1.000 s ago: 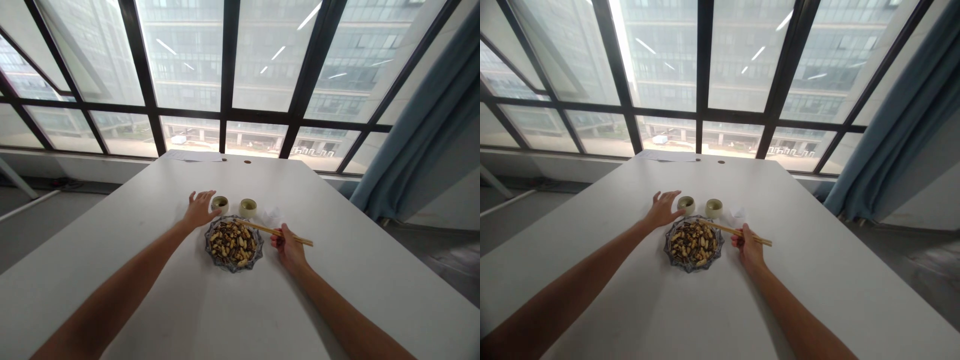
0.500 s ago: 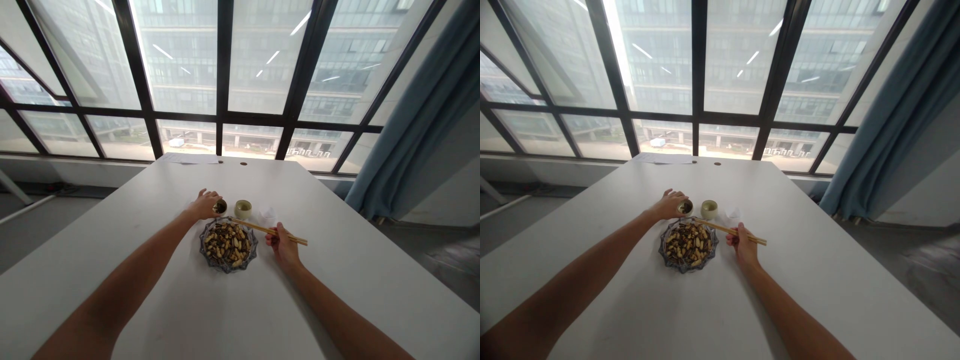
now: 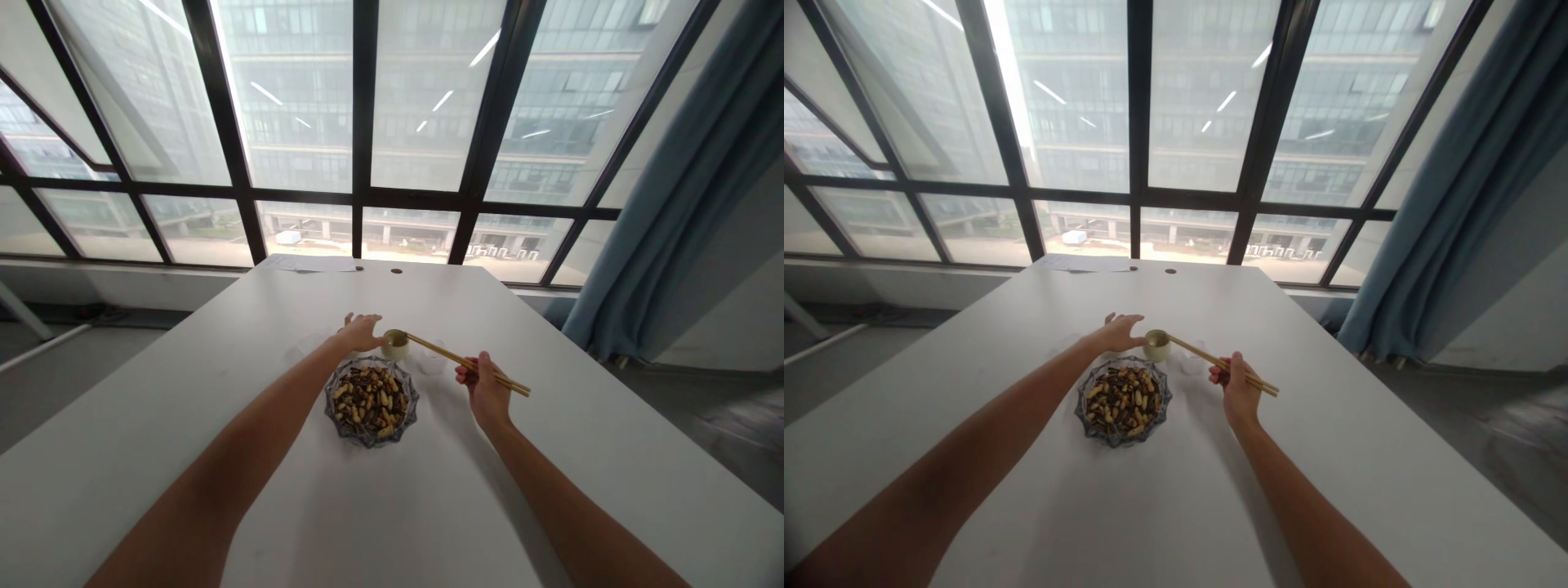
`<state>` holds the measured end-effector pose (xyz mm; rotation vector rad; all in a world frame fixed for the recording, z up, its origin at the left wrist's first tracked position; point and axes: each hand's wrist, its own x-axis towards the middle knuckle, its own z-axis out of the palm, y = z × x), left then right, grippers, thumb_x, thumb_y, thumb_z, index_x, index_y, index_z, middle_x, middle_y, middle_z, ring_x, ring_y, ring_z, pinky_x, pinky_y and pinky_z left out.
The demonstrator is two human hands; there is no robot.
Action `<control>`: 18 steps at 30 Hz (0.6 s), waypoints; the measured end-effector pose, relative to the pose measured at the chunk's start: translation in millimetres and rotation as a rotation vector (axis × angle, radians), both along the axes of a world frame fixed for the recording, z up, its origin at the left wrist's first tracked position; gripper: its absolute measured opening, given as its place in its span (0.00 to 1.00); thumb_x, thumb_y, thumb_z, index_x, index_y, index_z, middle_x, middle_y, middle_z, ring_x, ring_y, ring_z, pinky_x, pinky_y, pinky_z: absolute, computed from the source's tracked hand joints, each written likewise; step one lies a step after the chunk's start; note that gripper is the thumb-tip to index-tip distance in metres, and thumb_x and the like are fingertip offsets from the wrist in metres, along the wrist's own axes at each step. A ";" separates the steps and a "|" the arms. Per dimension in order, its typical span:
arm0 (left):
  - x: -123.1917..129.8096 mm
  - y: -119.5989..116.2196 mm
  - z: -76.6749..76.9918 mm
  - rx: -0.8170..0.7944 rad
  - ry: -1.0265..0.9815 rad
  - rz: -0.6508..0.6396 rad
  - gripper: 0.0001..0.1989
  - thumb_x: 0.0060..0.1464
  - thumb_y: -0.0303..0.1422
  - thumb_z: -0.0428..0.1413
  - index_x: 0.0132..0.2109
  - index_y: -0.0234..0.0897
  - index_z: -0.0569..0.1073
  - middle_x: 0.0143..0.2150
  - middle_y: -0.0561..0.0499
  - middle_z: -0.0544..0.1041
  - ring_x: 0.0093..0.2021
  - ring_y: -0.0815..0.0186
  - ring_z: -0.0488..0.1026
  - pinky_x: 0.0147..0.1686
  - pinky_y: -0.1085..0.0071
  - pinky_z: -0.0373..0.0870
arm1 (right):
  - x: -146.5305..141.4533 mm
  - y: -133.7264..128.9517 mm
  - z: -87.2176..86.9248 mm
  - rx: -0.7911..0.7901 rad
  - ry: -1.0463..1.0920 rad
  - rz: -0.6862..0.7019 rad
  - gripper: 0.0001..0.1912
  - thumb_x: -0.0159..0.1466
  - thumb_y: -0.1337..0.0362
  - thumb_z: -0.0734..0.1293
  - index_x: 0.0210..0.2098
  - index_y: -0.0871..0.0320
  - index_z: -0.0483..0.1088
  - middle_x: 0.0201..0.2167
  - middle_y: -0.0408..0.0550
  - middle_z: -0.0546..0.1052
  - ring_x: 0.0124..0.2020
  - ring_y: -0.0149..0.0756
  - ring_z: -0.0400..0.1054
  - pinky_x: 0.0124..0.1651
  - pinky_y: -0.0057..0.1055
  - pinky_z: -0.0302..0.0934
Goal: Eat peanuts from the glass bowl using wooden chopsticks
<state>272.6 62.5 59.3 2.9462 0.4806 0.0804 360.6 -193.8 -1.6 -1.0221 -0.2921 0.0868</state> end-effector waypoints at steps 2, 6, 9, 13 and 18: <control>11.3 -10.3 -2.3 -0.025 0.034 -0.043 0.37 0.57 0.51 0.52 0.69 0.40 0.55 0.69 0.41 0.61 0.68 0.52 0.57 0.67 0.51 0.44 | 1.6 -2.5 1.0 -0.028 -0.031 -0.021 0.26 0.54 0.42 0.73 0.26 0.62 0.72 0.17 0.46 0.75 0.17 0.31 0.69 0.20 0.27 0.64; 24.1 -17.0 -3.3 -0.054 0.091 -0.096 0.34 0.57 0.50 0.53 0.66 0.38 0.61 0.65 0.40 0.67 0.64 0.51 0.64 0.63 0.54 0.55 | 0.0 -5.2 3.9 -0.056 -0.064 -0.029 0.27 0.55 0.41 0.72 0.28 0.62 0.71 0.18 0.47 0.76 0.17 0.30 0.68 0.22 0.28 0.64; 24.8 -14.6 -4.0 -0.058 0.038 -0.141 0.33 0.52 0.49 0.58 0.61 0.40 0.68 0.61 0.43 0.72 0.60 0.50 0.69 0.60 0.56 0.61 | -5.0 -5.2 7.2 -0.095 -0.096 -0.058 0.26 0.56 0.41 0.70 0.28 0.62 0.71 0.18 0.46 0.76 0.17 0.31 0.69 0.23 0.29 0.65; 22.0 -11.9 -7.8 -0.064 -0.067 -0.220 0.34 0.44 0.47 0.65 0.58 0.41 0.71 0.59 0.45 0.74 0.59 0.51 0.70 0.60 0.59 0.60 | -14.0 -5.6 12.3 -0.222 -0.211 -0.124 0.25 0.59 0.42 0.68 0.29 0.62 0.73 0.20 0.47 0.77 0.17 0.32 0.70 0.23 0.29 0.65; 20.6 -15.4 -9.8 -0.036 -0.091 -0.259 0.33 0.44 0.45 0.66 0.58 0.42 0.72 0.59 0.45 0.74 0.59 0.51 0.69 0.60 0.58 0.59 | -23.9 -7.2 17.7 -0.320 -0.317 -0.134 0.26 0.61 0.41 0.66 0.28 0.60 0.73 0.19 0.48 0.77 0.18 0.33 0.70 0.23 0.30 0.66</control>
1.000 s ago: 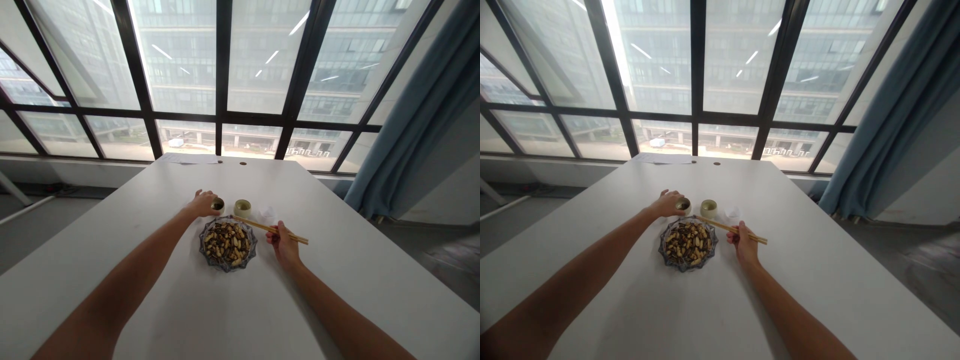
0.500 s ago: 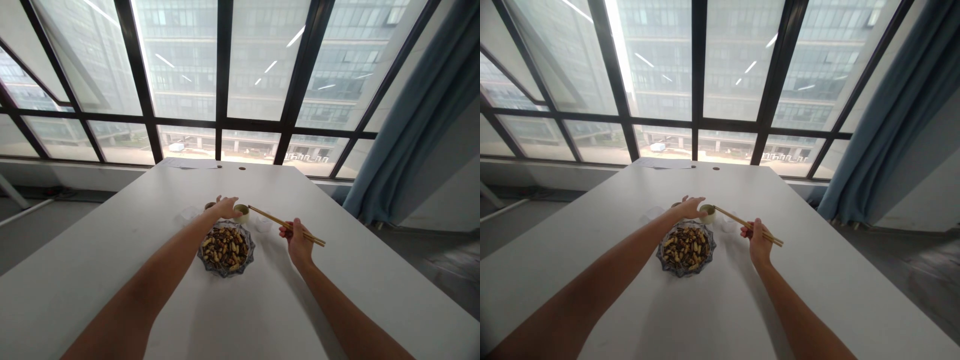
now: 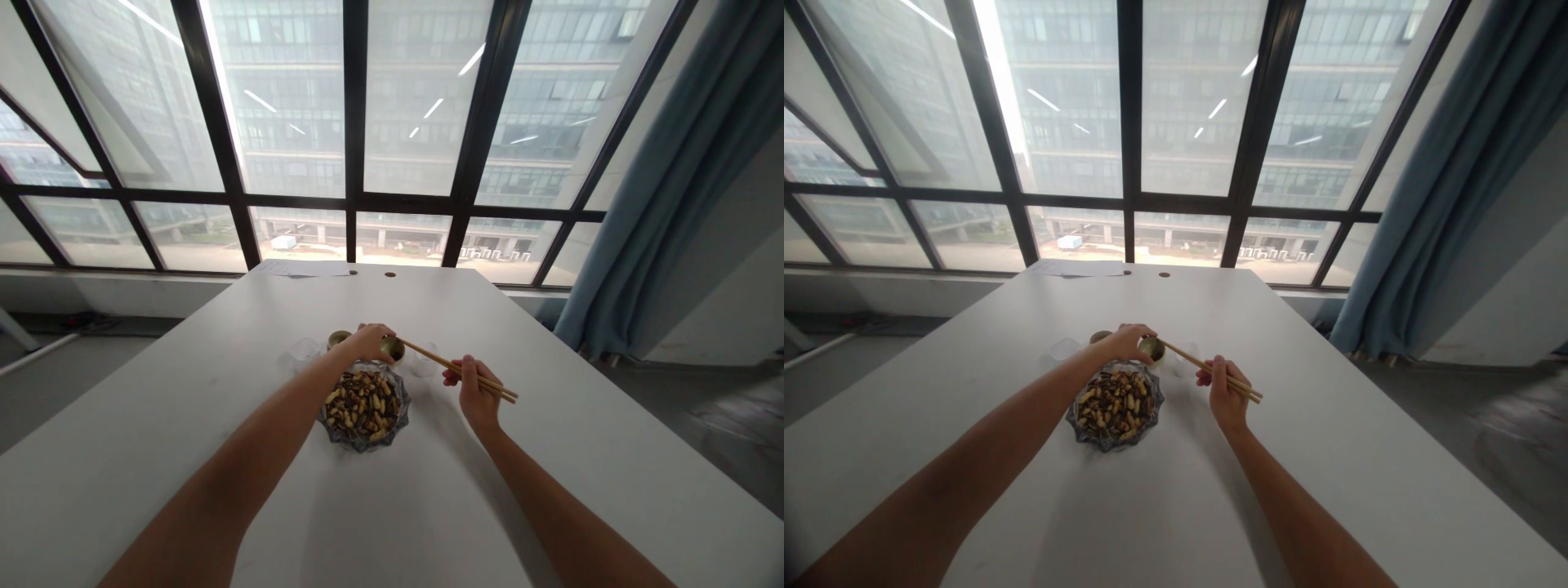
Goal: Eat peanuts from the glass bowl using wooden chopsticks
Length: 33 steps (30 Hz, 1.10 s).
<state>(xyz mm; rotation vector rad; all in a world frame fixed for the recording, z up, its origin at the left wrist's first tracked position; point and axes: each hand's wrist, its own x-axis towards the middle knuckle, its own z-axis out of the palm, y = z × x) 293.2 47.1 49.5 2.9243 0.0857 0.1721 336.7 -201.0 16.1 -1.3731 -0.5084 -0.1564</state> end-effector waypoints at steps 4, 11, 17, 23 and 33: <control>-0.9 -2.4 0.0 0.015 -0.006 -0.025 0.34 0.45 0.45 0.66 0.59 0.42 0.71 0.60 0.45 0.73 0.60 0.50 0.68 0.61 0.57 0.59 | -1.4 -1.1 -4.1 -0.052 -0.064 0.014 0.26 0.61 0.41 0.65 0.29 0.59 0.74 0.19 0.48 0.77 0.18 0.35 0.71 0.24 0.31 0.67; 0.2 1.8 -2.9 0.019 0.015 -0.025 0.35 0.47 0.45 0.64 0.61 0.40 0.69 0.62 0.43 0.71 0.62 0.50 0.67 0.61 0.57 0.59 | -0.7 -1.0 -11.6 -0.282 -0.352 0.104 0.16 0.64 0.50 0.66 0.30 0.55 0.77 0.24 0.46 0.79 0.24 0.35 0.72 0.31 0.31 0.66; 3.3 5.5 -0.5 0.003 0.078 0.044 0.34 0.49 0.44 0.63 0.62 0.42 0.67 0.63 0.43 0.71 0.62 0.50 0.67 0.62 0.55 0.59 | -11.4 0.0 3.1 -0.264 -0.354 0.074 0.18 0.64 0.48 0.65 0.29 0.53 0.77 0.24 0.47 0.79 0.26 0.38 0.72 0.33 0.33 0.65; 6.8 7.0 -4.6 -0.022 0.108 0.088 0.33 0.56 0.47 0.55 0.65 0.38 0.63 0.62 0.40 0.70 0.62 0.49 0.67 0.61 0.54 0.60 | -14.5 -8.7 34.4 -0.109 -0.182 0.000 0.32 0.61 0.36 0.60 0.21 0.56 0.74 0.13 0.46 0.73 0.16 0.35 0.67 0.22 0.32 0.63; -65.7 3.0 2.7 -0.163 -0.377 0.033 0.19 0.63 0.41 0.48 0.54 0.37 0.73 0.56 0.44 0.75 0.58 0.60 0.70 0.60 0.61 0.63 | -35.1 -16.7 61.2 -0.358 -0.213 0.353 0.33 0.62 0.38 0.62 0.15 0.57 0.72 0.08 0.45 0.67 0.11 0.28 0.59 0.14 0.25 0.51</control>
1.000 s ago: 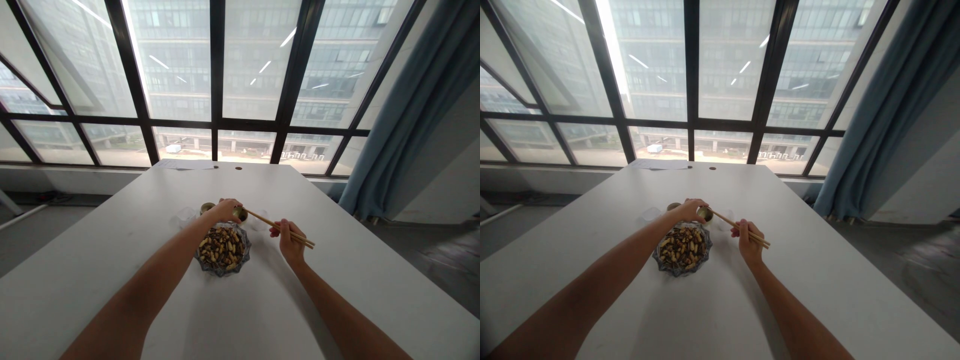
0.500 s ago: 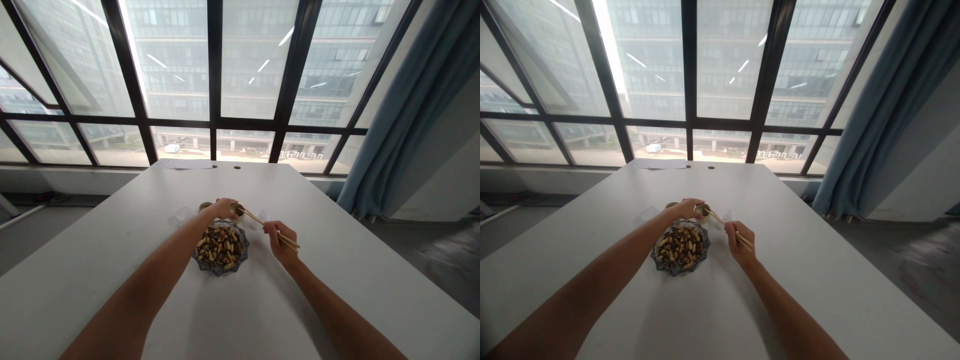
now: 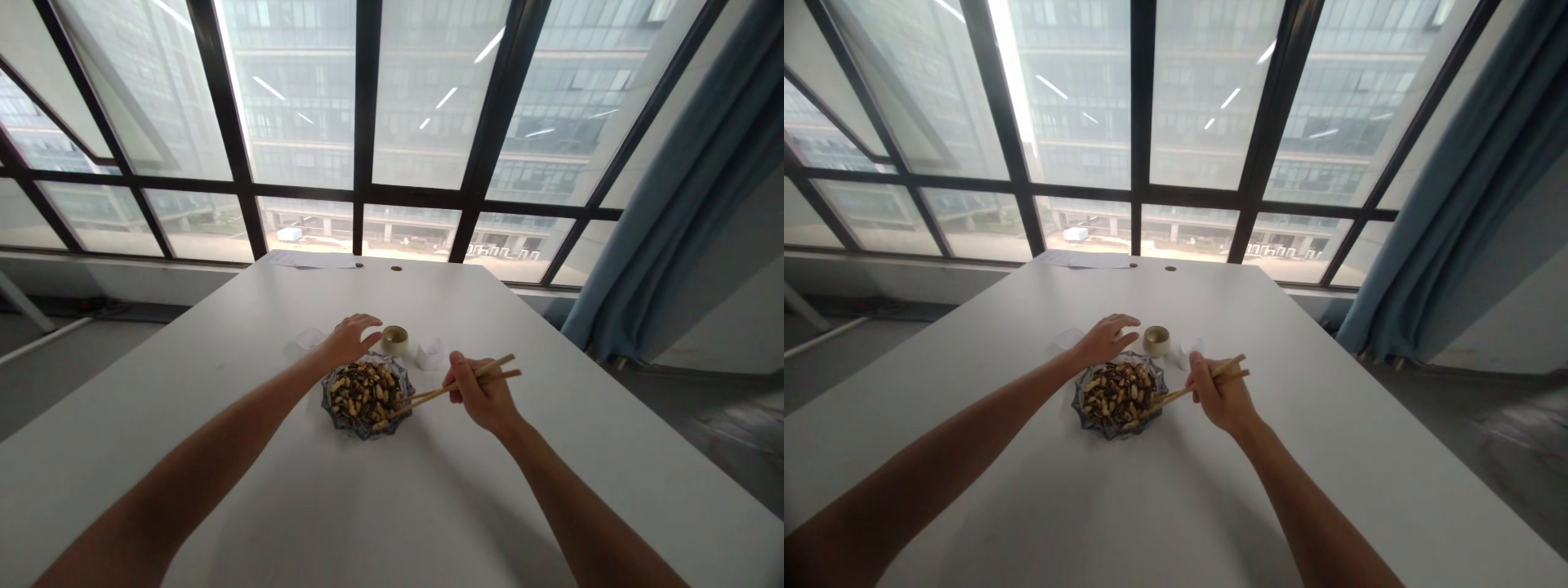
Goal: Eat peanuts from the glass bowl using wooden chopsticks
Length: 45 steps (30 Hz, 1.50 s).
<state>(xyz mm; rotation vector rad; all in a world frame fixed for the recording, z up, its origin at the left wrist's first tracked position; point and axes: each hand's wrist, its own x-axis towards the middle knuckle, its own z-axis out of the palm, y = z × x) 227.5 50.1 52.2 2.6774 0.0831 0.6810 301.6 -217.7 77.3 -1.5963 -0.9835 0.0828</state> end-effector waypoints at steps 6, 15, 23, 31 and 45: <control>-58.6 2.1 -20.9 -0.264 -0.182 0.006 0.15 0.61 0.42 0.49 0.41 0.37 0.76 0.43 0.45 0.79 0.42 0.63 0.75 0.42 0.67 0.73 | -11.5 11.1 -8.1 -0.159 -0.108 0.208 0.24 0.65 0.49 0.64 0.19 0.56 0.73 0.15 0.44 0.74 0.16 0.30 0.65 0.20 0.25 0.58; -78.0 -10.7 -53.6 -0.476 -0.257 0.014 0.13 0.59 0.42 0.52 0.43 0.39 0.74 0.48 0.44 0.76 0.52 0.60 0.72 0.50 0.62 0.73 | -13.6 18.5 -27.3 -0.085 -0.121 0.116 0.17 0.63 0.52 0.68 0.24 0.55 0.78 0.20 0.46 0.78 0.22 0.35 0.71 0.29 0.30 0.65; -82.7 -12.7 -68.3 -0.698 -0.160 0.051 0.18 0.57 0.45 0.53 0.49 0.39 0.71 0.53 0.43 0.74 0.54 0.58 0.72 0.52 0.61 0.72 | -1.3 10.6 -23.7 0.017 0.080 0.029 0.26 0.62 0.41 0.65 0.24 0.58 0.76 0.17 0.49 0.77 0.17 0.36 0.70 0.20 0.31 0.67; -78.7 -10.2 -76.8 -0.786 -0.050 0.103 0.23 0.57 0.44 0.52 0.54 0.33 0.70 0.48 0.42 0.77 0.46 0.58 0.75 0.47 0.61 0.73 | -10.6 12.0 -22.2 -0.092 0.235 0.178 0.30 0.60 0.39 0.65 0.18 0.59 0.74 0.11 0.47 0.72 0.09 0.31 0.64 0.11 0.26 0.59; -85.4 1.5 -73.4 -0.796 -0.034 -0.106 0.31 0.61 0.51 0.45 0.61 0.34 0.70 0.59 0.43 0.74 0.58 0.51 0.69 0.60 0.58 0.62 | -6.0 11.2 -30.9 0.028 0.052 -0.049 0.25 0.66 0.46 0.63 0.25 0.59 0.74 0.15 0.46 0.75 0.13 0.32 0.67 0.16 0.26 0.63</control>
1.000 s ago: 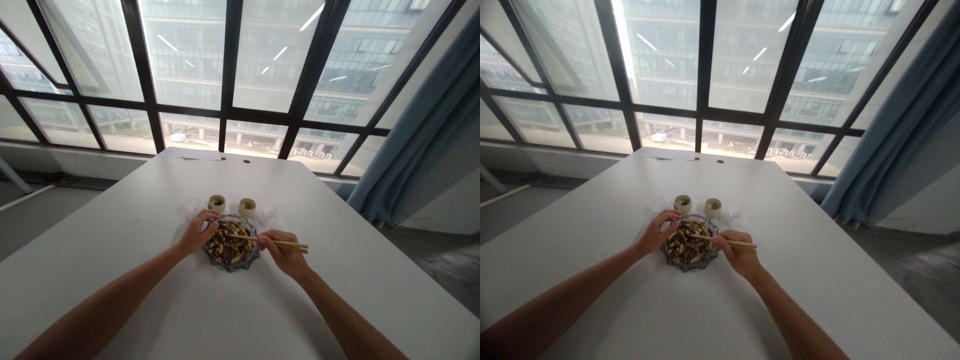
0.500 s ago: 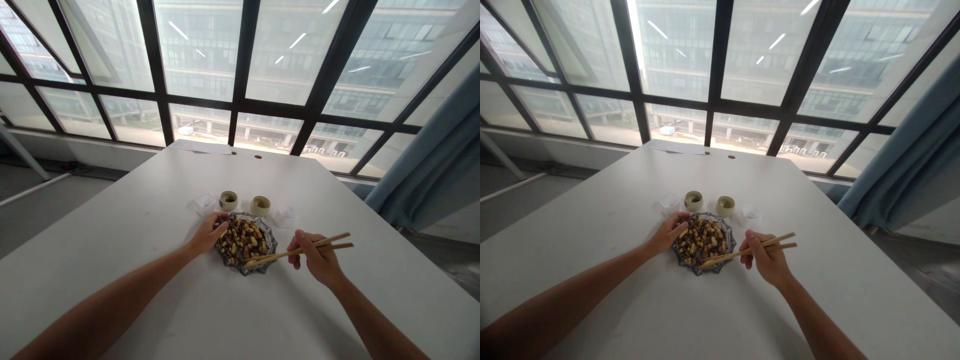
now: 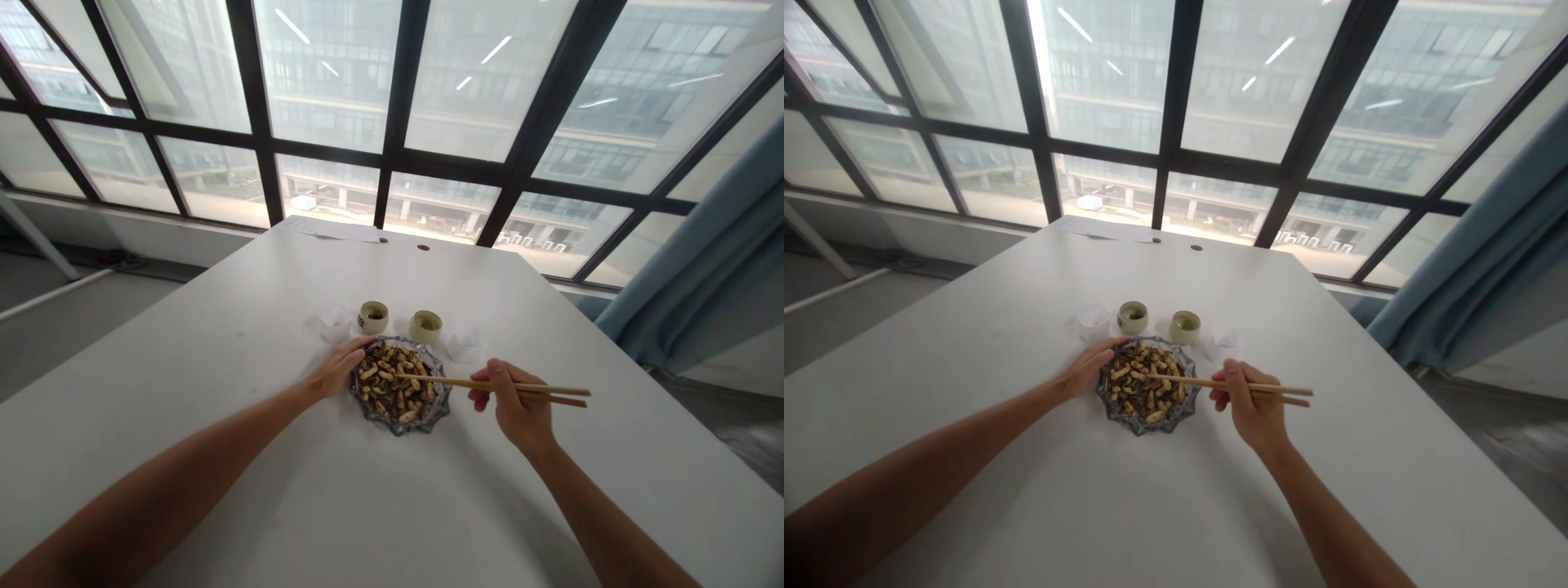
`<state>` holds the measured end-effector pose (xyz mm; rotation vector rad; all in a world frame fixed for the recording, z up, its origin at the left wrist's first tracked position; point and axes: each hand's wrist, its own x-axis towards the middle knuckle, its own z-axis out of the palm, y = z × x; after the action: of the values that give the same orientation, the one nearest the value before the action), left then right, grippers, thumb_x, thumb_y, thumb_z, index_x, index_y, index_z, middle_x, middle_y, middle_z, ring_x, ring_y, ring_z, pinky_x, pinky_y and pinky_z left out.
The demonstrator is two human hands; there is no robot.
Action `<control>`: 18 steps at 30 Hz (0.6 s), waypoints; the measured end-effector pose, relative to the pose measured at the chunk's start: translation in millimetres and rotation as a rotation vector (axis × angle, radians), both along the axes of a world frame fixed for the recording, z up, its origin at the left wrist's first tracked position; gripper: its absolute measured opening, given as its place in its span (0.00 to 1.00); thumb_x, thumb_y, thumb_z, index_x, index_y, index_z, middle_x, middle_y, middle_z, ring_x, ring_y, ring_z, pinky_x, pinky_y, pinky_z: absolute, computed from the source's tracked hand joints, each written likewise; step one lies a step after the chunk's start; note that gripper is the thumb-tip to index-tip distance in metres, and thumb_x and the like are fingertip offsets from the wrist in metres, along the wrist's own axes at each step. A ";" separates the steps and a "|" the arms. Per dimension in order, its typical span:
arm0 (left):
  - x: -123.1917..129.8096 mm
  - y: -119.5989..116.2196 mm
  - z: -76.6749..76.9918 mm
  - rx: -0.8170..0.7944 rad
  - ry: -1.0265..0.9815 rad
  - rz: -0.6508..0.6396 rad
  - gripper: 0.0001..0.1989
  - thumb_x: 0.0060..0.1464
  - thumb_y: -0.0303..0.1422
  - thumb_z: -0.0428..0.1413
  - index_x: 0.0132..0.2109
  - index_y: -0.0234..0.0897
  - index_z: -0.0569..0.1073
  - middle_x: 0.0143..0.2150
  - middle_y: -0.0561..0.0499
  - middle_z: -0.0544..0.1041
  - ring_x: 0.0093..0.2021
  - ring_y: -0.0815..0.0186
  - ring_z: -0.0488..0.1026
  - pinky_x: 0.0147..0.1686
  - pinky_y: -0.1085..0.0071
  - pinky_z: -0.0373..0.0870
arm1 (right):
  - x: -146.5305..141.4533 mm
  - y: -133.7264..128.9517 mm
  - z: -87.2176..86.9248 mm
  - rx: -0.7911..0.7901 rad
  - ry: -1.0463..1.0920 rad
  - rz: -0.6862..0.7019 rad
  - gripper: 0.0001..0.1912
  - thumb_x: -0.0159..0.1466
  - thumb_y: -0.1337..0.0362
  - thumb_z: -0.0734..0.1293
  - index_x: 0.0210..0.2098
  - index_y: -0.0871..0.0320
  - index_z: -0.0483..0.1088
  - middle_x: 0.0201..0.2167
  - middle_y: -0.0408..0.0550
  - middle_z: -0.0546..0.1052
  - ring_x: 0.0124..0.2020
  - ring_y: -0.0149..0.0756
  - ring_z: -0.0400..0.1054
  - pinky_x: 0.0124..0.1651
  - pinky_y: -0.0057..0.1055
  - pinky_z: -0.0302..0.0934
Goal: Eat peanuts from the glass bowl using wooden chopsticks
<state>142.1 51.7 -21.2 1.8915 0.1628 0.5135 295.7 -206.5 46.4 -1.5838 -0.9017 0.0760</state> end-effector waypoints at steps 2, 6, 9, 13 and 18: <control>-0.2 0.4 2.5 0.010 0.001 0.001 0.31 0.60 0.51 0.46 0.60 0.34 0.70 0.58 0.43 0.74 0.58 0.51 0.69 0.60 0.57 0.63 | -1.8 0.2 1.7 0.008 -0.048 -0.006 0.23 0.66 0.47 0.63 0.27 0.59 0.75 0.17 0.47 0.77 0.16 0.33 0.70 0.19 0.27 0.66; -0.7 1.3 6.9 0.040 0.011 0.010 0.32 0.59 0.52 0.48 0.59 0.34 0.71 0.58 0.43 0.75 0.57 0.50 0.69 0.59 0.57 0.63 | -11.6 4.6 2.0 -0.106 -0.148 0.145 0.22 0.66 0.49 0.64 0.26 0.59 0.76 0.21 0.49 0.79 0.21 0.35 0.74 0.26 0.28 0.69; -0.9 1.9 7.8 0.052 0.022 0.010 0.31 0.58 0.51 0.49 0.60 0.34 0.71 0.57 0.42 0.75 0.56 0.50 0.70 0.58 0.57 0.64 | -14.8 4.9 1.0 -0.127 -0.138 0.198 0.23 0.67 0.49 0.63 0.25 0.59 0.75 0.19 0.48 0.78 0.19 0.34 0.73 0.24 0.28 0.68; -0.8 1.7 7.1 0.024 0.028 0.004 0.31 0.57 0.50 0.51 0.60 0.33 0.70 0.54 0.42 0.76 0.53 0.51 0.72 0.54 0.59 0.67 | -10.3 0.9 2.0 -0.081 -0.089 0.141 0.24 0.67 0.47 0.61 0.26 0.59 0.75 0.18 0.48 0.77 0.16 0.33 0.71 0.19 0.27 0.66; -0.2 1.3 5.6 -0.025 0.052 -0.011 0.33 0.56 0.51 0.52 0.60 0.31 0.68 0.52 0.41 0.77 0.51 0.52 0.73 0.50 0.60 0.70 | -9.3 0.6 3.3 -0.166 -0.245 0.145 0.23 0.68 0.50 0.61 0.26 0.58 0.74 0.19 0.47 0.78 0.19 0.33 0.72 0.24 0.27 0.67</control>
<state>142.0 53.0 -15.6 1.8810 0.1919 0.4535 286.3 -205.8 49.7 -1.7037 -1.2276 0.0616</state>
